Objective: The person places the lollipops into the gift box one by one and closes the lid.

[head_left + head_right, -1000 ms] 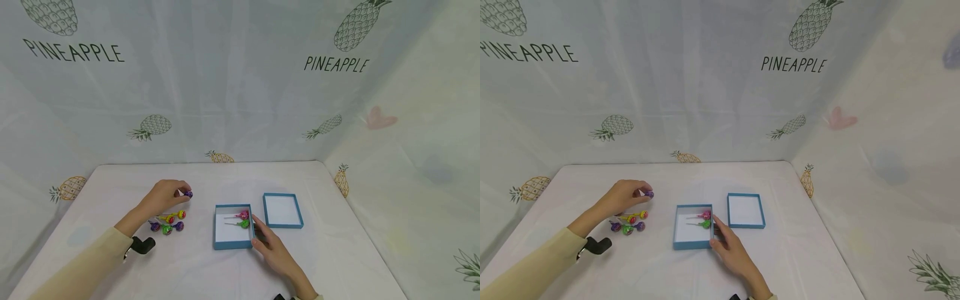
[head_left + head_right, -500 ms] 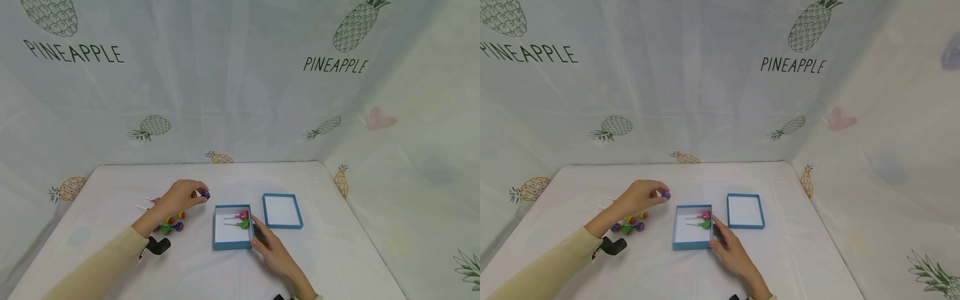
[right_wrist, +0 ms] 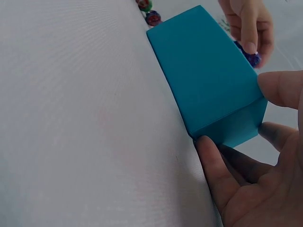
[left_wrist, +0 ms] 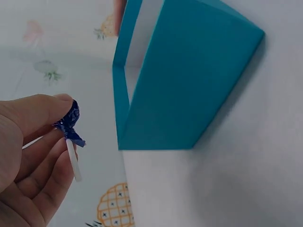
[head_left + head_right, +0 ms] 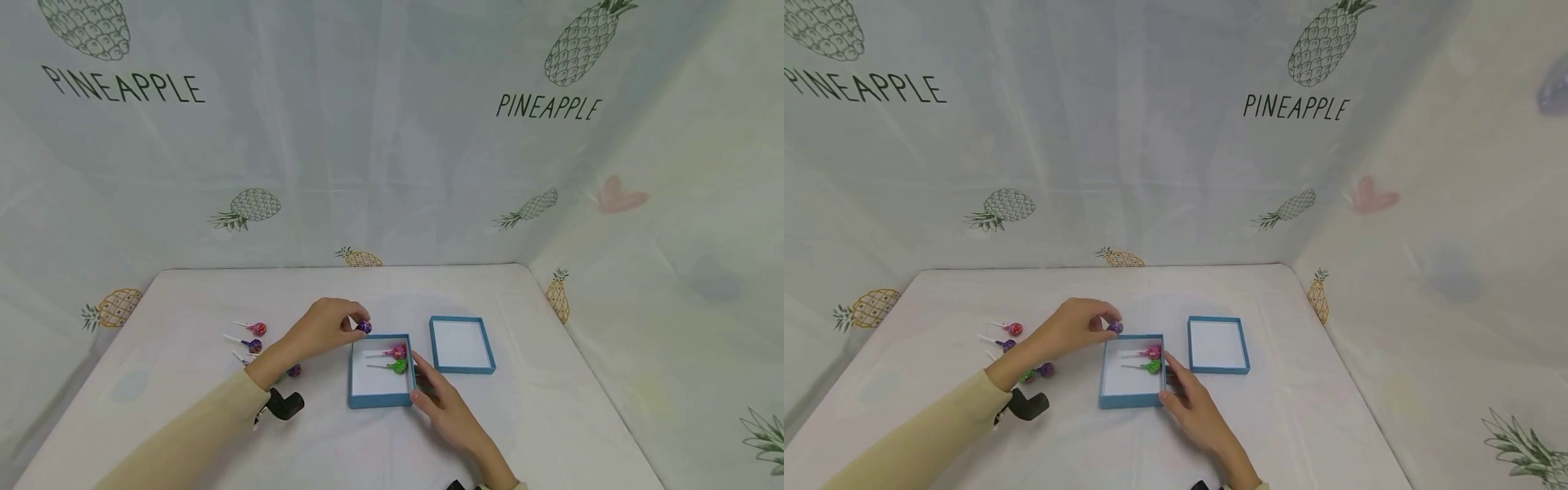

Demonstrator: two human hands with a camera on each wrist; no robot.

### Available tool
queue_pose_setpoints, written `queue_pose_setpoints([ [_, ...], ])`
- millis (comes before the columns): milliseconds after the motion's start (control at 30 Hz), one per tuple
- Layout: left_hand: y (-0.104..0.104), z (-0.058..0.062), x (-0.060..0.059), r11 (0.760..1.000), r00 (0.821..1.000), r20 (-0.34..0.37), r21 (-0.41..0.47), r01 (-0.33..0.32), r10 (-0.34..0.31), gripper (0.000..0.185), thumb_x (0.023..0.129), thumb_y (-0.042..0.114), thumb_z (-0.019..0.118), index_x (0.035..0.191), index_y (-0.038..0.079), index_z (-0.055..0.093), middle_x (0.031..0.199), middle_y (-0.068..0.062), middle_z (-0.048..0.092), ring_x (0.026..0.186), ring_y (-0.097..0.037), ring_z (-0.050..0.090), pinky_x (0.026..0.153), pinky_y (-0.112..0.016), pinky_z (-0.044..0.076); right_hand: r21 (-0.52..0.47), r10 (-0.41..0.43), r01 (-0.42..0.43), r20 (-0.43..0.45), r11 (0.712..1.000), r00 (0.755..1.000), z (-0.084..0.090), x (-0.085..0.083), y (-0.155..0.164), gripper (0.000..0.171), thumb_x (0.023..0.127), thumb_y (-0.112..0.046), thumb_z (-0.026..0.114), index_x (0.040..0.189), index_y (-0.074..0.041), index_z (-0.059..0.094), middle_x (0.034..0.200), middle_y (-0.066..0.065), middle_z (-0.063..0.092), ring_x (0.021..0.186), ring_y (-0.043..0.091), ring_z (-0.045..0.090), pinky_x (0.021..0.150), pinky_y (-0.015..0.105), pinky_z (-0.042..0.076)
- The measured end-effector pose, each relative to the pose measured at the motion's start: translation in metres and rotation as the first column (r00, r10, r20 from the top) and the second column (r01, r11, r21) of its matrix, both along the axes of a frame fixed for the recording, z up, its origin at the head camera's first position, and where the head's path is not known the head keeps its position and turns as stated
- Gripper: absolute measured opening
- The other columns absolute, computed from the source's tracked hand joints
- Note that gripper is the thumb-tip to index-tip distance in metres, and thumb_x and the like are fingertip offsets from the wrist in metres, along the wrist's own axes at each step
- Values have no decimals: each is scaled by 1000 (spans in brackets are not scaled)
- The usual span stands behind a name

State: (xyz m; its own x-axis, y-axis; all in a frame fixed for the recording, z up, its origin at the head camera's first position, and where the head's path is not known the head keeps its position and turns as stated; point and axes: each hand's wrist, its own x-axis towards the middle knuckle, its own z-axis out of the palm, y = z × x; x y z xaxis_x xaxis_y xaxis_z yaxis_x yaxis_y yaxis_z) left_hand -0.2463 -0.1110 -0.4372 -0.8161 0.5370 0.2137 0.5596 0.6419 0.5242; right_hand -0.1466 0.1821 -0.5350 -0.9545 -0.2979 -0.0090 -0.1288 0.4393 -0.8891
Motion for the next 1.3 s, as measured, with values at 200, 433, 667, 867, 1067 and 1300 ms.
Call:
queue_pose_setpoints([
  [200, 18, -3, 3, 999, 999, 40, 29, 28, -29, 24, 89, 19, 88, 111, 20, 78, 91, 14, 71, 76, -4, 60, 68, -24, 53, -3, 0, 0, 8, 1000, 1000, 0, 0, 1, 64, 109, -32, 62, 166, -31, 36, 161, 13, 49, 145, 34, 50, 110, 48, 49],
  [433, 38, -10, 6, 997, 995, 54, 28, 78, -80, 24, 90, 21, 88, 111, 18, 78, 96, 11, 75, 75, -2, 61, 69, -22, 54, -14, 17, -17, 13, 1000, 1000, 0, 0, 2, 64, 109, -31, 61, 167, -31, 35, 162, 14, 47, 147, 35, 48, 111, 48, 49],
  [667, 54, -17, 8, 991, 988, 93, 62, 119, -125, 22, 91, 19, 87, 110, 18, 78, 99, 9, 76, 79, -2, 62, 73, -22, 55, -26, 24, -23, 17, 999, 1000, 0, 1, 4, 64, 109, -30, 61, 167, -32, 34, 162, 13, 48, 147, 34, 49, 109, 41, 49],
  [867, 63, -25, 10, 992, 983, 135, 41, 119, -124, 20, 92, 22, 86, 110, 20, 77, 95, 14, 73, 77, -3, 60, 70, -22, 53, -32, 29, -29, 13, 999, 999, -2, 0, 4, 63, 109, -30, 60, 167, -32, 35, 161, 13, 49, 146, 34, 49, 109, 40, 49],
  [1067, 67, -33, 9, 988, 979, 130, 22, 154, -156, 16, 91, 22, 87, 103, 23, 77, 88, 17, 69, 75, -1, 59, 69, -21, 52, -40, 42, -42, -9, 998, 999, -3, -1, 5, 64, 110, -28, 60, 167, -32, 34, 161, 13, 49, 145, 34, 49, 109, 36, 49],
  [1300, 70, -41, 12, 984, 973, 148, 4, 177, -176, 14, 91, 19, 87, 101, 22, 78, 90, 15, 72, 75, 0, 59, 71, -19, 52, -47, 45, -45, -13, 998, 999, -3, -1, 5, 64, 110, -27, 60, 167, -30, 33, 163, 14, 46, 147, 35, 48, 108, 32, 49],
])
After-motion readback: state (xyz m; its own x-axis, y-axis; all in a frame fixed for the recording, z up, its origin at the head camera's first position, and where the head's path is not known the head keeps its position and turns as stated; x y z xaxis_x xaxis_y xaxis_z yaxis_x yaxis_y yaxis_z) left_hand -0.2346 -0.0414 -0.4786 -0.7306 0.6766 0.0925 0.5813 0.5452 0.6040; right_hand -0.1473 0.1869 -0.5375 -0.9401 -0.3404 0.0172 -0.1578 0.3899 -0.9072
